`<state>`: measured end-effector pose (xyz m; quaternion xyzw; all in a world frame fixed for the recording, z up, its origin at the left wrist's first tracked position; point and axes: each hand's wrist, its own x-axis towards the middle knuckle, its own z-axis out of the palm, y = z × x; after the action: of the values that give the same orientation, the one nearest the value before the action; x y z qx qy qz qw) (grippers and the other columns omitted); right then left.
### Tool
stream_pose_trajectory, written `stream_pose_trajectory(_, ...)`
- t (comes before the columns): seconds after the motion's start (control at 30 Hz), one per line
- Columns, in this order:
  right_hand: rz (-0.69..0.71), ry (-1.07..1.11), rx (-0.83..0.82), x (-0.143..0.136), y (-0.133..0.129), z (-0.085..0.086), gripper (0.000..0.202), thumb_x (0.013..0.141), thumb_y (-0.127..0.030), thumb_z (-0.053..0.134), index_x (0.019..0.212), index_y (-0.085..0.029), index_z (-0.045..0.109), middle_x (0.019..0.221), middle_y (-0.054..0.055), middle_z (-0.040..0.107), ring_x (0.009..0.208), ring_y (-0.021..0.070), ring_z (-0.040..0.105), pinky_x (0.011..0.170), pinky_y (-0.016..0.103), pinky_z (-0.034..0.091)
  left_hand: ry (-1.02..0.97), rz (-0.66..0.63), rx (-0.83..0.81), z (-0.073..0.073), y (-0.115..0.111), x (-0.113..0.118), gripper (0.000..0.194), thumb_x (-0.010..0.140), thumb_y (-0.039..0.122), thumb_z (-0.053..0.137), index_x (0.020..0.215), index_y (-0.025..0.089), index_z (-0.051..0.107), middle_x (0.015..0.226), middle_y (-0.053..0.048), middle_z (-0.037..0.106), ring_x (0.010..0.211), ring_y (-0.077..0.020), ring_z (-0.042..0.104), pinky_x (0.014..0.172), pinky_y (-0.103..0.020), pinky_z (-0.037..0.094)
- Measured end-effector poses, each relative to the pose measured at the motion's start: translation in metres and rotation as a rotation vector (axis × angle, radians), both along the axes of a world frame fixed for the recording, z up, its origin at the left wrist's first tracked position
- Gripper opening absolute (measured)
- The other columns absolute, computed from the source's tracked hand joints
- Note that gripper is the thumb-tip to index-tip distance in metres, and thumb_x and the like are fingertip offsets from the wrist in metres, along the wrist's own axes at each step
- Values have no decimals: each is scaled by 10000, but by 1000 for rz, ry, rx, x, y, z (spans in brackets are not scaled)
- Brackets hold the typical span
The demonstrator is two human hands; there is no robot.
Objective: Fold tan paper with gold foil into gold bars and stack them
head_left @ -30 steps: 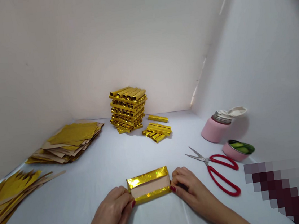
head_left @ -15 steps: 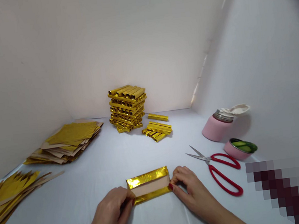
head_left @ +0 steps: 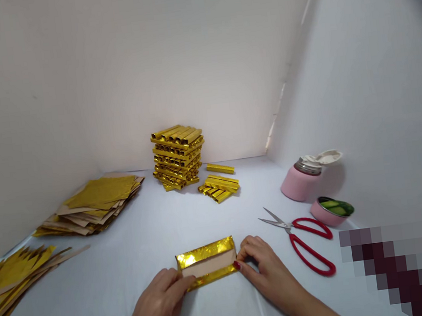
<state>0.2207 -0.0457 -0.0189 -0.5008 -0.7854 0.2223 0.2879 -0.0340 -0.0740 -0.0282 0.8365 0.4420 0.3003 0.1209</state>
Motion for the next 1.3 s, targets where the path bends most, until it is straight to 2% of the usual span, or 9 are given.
stream_pose_trajectory(0.13,25,55,-27,4,0,4,155,862,-189,537,710,-202,562,767,19,550,782,199,511,726,348,396,-59,48,-2,-4,-2,-4,197,941,223,430,928,235,626,788,-10,664,703,-162,646,639,-240,532)
stream_pose_trajectory(0.3,77,107,-96,11,-3,7,136,814,-219,603,685,-219,647,774,17,560,797,201,537,748,349,417,-9,-38,67,-5,-10,-7,307,959,161,337,988,247,630,901,-28,670,789,-166,643,693,-255,542)
stream_pose_trajectory(0.43,76,107,-109,13,-6,5,122,798,-211,618,696,-229,682,790,23,557,807,208,542,749,353,422,46,-104,147,2,-13,-8,369,936,88,292,981,225,631,847,-29,677,739,-166,636,675,-257,549)
stream_pose_trajectory(0.57,85,104,-104,13,-6,4,127,804,-227,615,697,-227,684,784,25,555,799,210,539,746,358,421,101,-57,192,10,-11,-7,339,951,117,298,1007,205,620,732,-16,673,634,-166,638,591,-249,552)
stream_pose_trajectory(0.73,98,98,-110,14,-6,3,138,812,-216,597,695,-223,669,793,27,550,805,211,537,748,358,416,50,27,78,7,-10,-7,267,962,238,378,877,198,628,759,-24,679,662,-171,658,587,-256,553)
stream_pose_trajectory(0.9,106,78,-107,13,-4,1,155,842,-221,562,704,-219,633,801,27,549,810,207,530,741,345,409,24,-22,-3,5,-10,-7,319,958,180,346,863,222,647,796,-25,657,704,-168,640,616,-254,535)
stream_pose_trajectory(1.03,99,41,-72,10,-3,1,197,885,-248,496,704,-209,563,771,26,543,779,206,512,718,349,393,-2,-11,-95,8,-9,-7,263,929,155,384,822,209,618,781,-28,633,715,-167,617,628,-247,505)
stream_pose_trajectory(1.3,37,-10,-35,3,-5,2,176,866,-182,459,692,-204,453,763,24,530,763,205,489,709,357,372,-22,112,-272,7,-1,-5,196,910,183,396,834,220,574,773,-5,638,693,-168,604,619,-262,458)
